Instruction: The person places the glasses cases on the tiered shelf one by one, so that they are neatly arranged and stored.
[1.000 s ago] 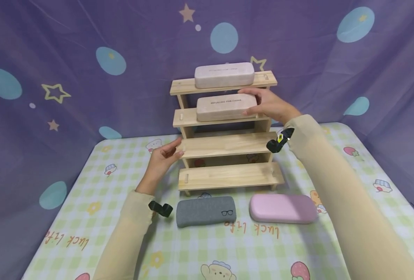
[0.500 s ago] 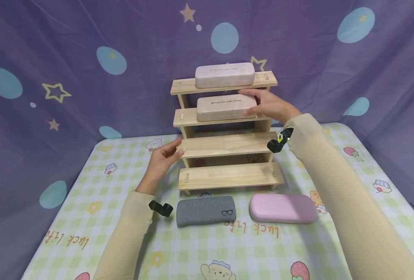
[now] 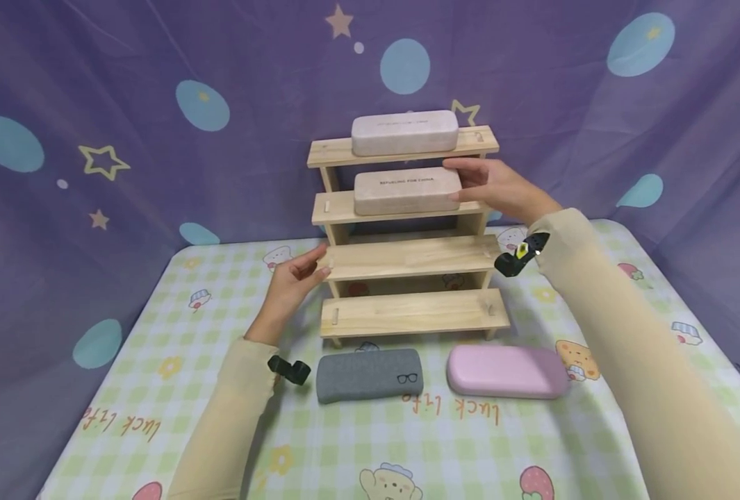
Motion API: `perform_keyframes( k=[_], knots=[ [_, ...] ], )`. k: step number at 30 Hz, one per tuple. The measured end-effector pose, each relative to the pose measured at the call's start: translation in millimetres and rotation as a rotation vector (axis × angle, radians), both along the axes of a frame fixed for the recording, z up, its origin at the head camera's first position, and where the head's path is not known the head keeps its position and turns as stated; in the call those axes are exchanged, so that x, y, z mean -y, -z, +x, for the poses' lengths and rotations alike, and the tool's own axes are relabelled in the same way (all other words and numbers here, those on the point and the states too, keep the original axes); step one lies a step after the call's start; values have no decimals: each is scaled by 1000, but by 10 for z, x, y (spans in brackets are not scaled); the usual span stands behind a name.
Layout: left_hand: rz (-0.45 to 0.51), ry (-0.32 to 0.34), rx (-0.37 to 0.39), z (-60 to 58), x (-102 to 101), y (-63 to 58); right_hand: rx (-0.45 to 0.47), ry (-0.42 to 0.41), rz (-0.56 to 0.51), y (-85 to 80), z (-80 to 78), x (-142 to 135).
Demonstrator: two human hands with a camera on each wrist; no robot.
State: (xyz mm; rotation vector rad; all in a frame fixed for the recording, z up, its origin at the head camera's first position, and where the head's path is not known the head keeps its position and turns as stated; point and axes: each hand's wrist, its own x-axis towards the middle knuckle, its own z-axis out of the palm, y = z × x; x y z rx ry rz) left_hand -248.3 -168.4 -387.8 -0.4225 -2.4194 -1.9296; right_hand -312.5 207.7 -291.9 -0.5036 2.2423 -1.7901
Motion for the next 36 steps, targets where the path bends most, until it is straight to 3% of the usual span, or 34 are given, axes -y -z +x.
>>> perform_keyframes(
  k=[8, 11, 16, 22, 30, 36],
  knots=[
    [9, 13, 36, 134, -65, -231, -26, 61, -68, 42, 222, -232],
    [4, 9, 39, 145, -71, -244, -60, 57, -152, 88, 351, -313],
    [0, 6, 42, 145, -70, -247, -156, -35, -330, 213, 626, -422],
    [-5, 10, 41, 143, -68, -251, -222, -138, -434, 406, 917, -506],
    [-1, 13, 44, 158, -68, -245, -292, -159, -387, 699, 1221, -625],
    [-5, 8, 43, 143, -71, -238, -242, -126, -242, 893, 1418, -673]
  ],
)
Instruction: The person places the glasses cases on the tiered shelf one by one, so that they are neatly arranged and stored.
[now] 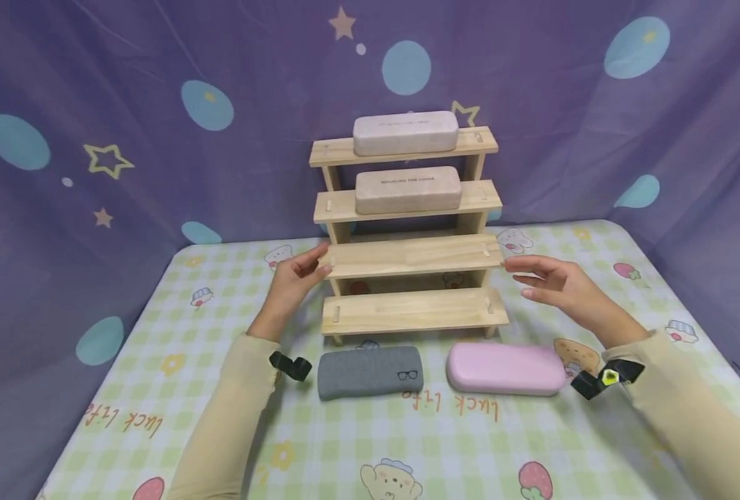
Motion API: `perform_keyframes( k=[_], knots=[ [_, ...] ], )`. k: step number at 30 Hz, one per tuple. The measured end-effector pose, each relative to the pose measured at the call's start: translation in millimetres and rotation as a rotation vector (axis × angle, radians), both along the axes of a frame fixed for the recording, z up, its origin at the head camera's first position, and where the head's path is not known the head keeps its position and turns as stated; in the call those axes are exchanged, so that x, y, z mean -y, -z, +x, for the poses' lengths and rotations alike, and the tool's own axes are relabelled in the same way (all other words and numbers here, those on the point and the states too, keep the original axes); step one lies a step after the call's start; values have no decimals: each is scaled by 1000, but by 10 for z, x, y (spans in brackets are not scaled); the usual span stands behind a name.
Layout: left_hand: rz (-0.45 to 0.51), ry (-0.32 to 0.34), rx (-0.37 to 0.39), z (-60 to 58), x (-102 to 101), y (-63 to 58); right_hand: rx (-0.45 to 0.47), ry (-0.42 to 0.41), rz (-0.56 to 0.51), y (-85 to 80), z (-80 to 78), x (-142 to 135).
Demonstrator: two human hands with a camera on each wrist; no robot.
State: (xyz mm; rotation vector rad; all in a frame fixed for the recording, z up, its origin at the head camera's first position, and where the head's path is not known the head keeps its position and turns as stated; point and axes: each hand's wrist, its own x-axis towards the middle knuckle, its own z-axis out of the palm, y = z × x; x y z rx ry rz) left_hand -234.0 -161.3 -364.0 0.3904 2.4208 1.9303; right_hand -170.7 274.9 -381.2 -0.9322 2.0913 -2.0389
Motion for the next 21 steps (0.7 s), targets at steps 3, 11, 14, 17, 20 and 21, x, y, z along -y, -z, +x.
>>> perform_keyframes(
  k=[3, 11, 14, 17, 20, 21],
  knots=[
    [-6, -2, -2, -10, 5, 4, 28, 12, 64, 91, 102, -16],
    [19, -5, -8, -119, 69, 177, 46, -18, 128, 371, 368, -64],
    [18, -7, -21, -151, 79, 233, 78, -13, 160, 455, 464, -114],
    [14, -7, -38, -152, 81, 247, 105, 9, 192, 525, 546, -172],
    [12, -10, -39, -147, 83, 248, 114, 38, 209, 591, 612, -215],
    [12, -10, -40, -146, 81, 248, 121, 44, 210, 612, 634, -229]
  ],
)
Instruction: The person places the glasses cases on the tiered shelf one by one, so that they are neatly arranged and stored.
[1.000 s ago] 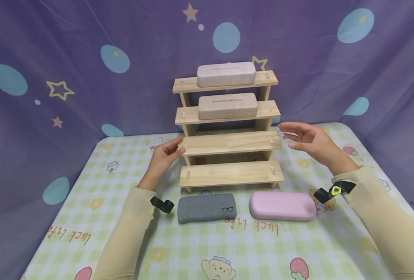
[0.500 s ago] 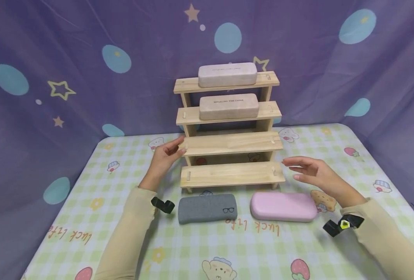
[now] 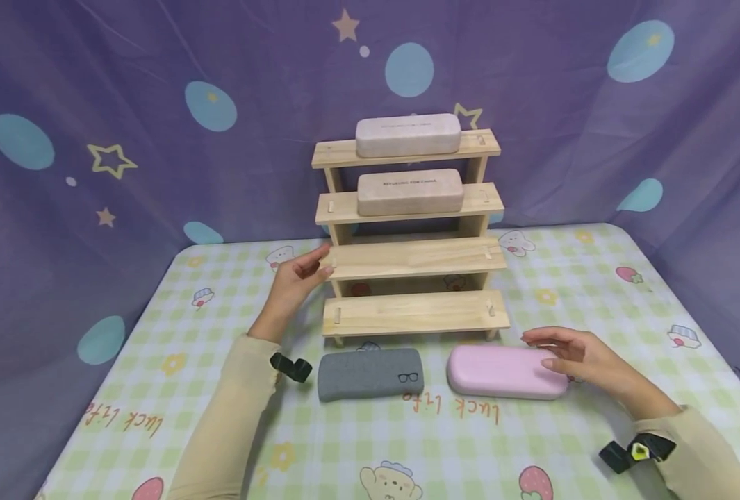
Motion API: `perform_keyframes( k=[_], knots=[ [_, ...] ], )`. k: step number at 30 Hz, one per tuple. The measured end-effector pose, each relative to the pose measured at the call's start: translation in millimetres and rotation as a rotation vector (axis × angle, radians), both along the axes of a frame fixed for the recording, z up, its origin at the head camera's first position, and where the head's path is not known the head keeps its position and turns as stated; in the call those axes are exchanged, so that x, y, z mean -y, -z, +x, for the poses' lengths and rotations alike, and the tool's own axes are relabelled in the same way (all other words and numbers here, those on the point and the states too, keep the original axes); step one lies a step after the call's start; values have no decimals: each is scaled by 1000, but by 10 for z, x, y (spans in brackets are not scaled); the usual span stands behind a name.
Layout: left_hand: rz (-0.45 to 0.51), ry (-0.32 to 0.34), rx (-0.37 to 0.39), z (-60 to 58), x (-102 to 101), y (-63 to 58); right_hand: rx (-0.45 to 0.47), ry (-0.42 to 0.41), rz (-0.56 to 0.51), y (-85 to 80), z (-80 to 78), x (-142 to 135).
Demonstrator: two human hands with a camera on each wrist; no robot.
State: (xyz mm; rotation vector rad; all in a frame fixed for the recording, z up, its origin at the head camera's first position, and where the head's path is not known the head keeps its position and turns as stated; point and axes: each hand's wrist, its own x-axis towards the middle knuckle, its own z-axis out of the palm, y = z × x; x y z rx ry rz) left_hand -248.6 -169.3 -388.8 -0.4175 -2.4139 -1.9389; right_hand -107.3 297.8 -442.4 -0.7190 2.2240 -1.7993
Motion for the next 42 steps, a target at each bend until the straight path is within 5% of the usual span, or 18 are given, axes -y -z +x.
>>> perform_keyframes(
  k=[8, 19, 26, 31, 42],
  knots=[
    [14, 3, 20, 35, -28, -63, -42, -5, -47, 154, 129, 11],
    [10, 8, 7, 5, -30, -20, 2, 97, -42, 254, 218, 82],
    [23, 17, 21, 104, -49, -161, -32, 137, 140, 248, 220, 119],
    [20, 9, 24, 43, -10, -61, -27, 176, 298, 250, 226, 125],
    [33, 2, 14, -9, 3, 21, -90, 230, 370, 265, 232, 123]
  ],
)
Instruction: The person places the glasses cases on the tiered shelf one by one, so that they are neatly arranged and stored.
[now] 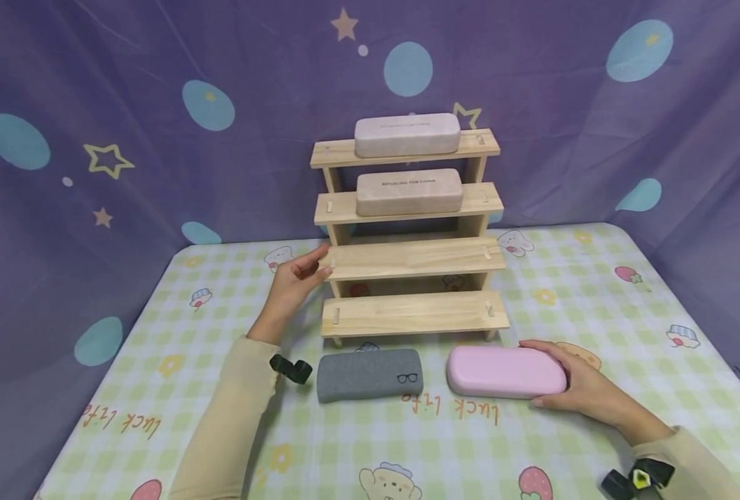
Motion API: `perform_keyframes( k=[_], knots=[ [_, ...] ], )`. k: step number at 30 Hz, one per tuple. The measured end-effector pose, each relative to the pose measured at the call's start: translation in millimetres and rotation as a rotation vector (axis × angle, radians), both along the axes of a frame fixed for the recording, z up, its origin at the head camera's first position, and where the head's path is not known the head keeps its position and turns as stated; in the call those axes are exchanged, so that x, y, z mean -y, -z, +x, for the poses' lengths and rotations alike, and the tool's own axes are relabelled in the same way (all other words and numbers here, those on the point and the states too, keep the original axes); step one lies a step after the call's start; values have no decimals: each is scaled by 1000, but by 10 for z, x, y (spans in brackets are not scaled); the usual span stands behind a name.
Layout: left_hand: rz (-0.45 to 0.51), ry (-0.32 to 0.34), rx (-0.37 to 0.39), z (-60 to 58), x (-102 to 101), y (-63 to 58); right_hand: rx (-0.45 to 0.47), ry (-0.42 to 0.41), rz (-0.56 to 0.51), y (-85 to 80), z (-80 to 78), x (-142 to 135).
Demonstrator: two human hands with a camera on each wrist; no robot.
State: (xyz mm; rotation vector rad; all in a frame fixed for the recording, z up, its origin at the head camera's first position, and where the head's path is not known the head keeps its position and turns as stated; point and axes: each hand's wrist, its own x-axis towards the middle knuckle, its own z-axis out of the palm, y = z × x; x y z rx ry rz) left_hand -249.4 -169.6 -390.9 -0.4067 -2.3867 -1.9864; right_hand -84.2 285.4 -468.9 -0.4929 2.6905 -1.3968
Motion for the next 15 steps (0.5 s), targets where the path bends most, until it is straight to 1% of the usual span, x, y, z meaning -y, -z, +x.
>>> perform_keyframes(
  k=[4, 9, 12, 15],
  knots=[
    [3, -5, 6, -2, 5, -1, -50, 14, 13, 26, -10, 0],
    [3, -3, 15, 5, -9, -24, -118, 12, -16, 36, -9, -4],
    [4, 0, 15, 56, -34, -99, -143, 8, -49, 36, -11, -5],
    [-4, -3, 19, 118, -63, -185, -145, -5, -80, 32, -13, -7]
  ],
)
